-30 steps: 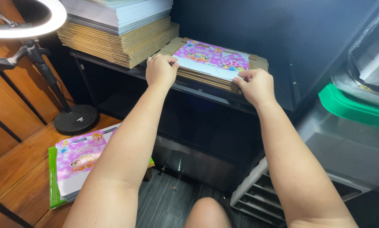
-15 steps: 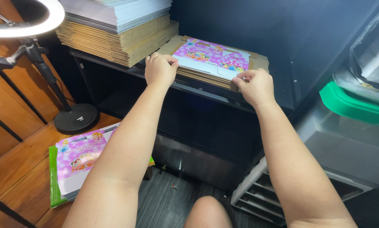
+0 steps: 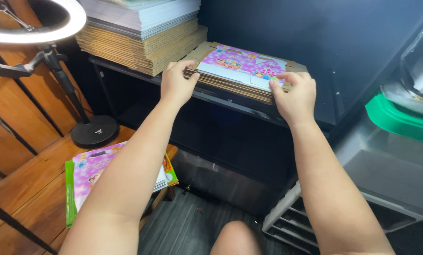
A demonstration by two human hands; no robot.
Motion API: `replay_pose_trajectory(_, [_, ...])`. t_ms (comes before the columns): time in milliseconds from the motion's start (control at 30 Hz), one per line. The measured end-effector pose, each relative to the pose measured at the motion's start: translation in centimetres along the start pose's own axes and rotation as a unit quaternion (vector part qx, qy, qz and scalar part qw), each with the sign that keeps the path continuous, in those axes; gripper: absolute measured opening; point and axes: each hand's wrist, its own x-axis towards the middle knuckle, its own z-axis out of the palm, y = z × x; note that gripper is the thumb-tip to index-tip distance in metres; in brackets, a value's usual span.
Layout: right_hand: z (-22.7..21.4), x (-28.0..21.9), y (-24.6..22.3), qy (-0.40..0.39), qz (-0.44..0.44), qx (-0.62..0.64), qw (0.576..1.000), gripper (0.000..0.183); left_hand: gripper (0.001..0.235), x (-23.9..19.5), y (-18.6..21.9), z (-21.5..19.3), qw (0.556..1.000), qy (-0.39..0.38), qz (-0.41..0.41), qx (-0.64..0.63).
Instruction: The person sits on the floor and repeatedly picks up stacks of white paper and colorful printed sheets from a wooden bench. They place each stack onto a pile of cardboard sheets on a nearby black shelf, aligning them carefully.
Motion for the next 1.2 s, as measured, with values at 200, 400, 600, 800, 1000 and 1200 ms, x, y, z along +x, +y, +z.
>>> replay_pose_trajectory(200, [-0.5, -1.2, -6.1, 0.02, -0.027, 0.169, 0.985, 0.015, 0.027, -4.8, -3.1, -4.6, 0.996, 0.014, -0.004, -0.091])
replay_pose_trajectory(400, [2.8, -5.6, -11.8, -0.035, 0.001, 0.303, 0.952, 0.013, 0.024, -15.6, -10.7, -9.1, 0.993, 0.013, -0.08, -0.083])
replay_pose_trajectory(600, [10.4, -13.9, -13.4, -0.141, 0.106, 0.328, 0.928, 0.01, 0.022, -28.6, -19.0, -12.0, 0.937, 0.211, -0.267, -0.078])
replay_pose_trajectory(800, [16.5, -21.6, -15.2, -0.242, 0.184, 0.316, 0.899, 0.012, 0.017, -34.8, -23.4, -14.8, 0.879, 0.328, -0.341, -0.058])
replay_pose_trajectory(1000, [19.8, -27.1, -18.3, -0.271, 0.207, 0.359, 0.869, 0.033, 0.022, -35.1, -26.1, -14.3, 0.871, 0.349, -0.344, -0.041])
replay_pose_trajectory(1200, [19.7, -28.0, -21.5, -0.33, 0.177, 0.29, 0.881, 0.067, 0.059, -32.9, -23.9, -14.4, 0.894, 0.275, -0.354, -0.023])
